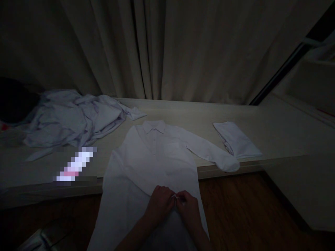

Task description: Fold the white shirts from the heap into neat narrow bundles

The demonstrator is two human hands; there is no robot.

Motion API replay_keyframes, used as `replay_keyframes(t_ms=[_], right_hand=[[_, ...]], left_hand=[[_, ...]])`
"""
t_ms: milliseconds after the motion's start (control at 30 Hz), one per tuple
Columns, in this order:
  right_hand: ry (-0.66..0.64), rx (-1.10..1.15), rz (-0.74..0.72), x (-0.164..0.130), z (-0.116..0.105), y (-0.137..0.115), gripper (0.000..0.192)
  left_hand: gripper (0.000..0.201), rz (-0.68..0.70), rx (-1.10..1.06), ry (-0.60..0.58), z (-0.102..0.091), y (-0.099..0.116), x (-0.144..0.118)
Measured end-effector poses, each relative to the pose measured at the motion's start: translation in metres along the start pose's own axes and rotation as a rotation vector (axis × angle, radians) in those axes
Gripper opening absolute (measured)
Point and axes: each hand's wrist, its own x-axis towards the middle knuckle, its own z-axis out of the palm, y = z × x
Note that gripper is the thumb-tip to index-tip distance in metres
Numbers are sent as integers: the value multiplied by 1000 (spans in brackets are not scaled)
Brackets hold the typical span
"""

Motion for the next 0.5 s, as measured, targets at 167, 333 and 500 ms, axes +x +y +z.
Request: replay_keyframes(t_ms=[167,333,500], right_hand=[[13,47,3,3,-2,-1,11],[-30,8,-30,3,-2,-1,14],[-7,25,1,2,-1,2,9]], left_hand=[[11,3,-4,36,-8,3,5],[10,-18,5,29,-8,1,4],[11,36,17,31,0,0,0]])
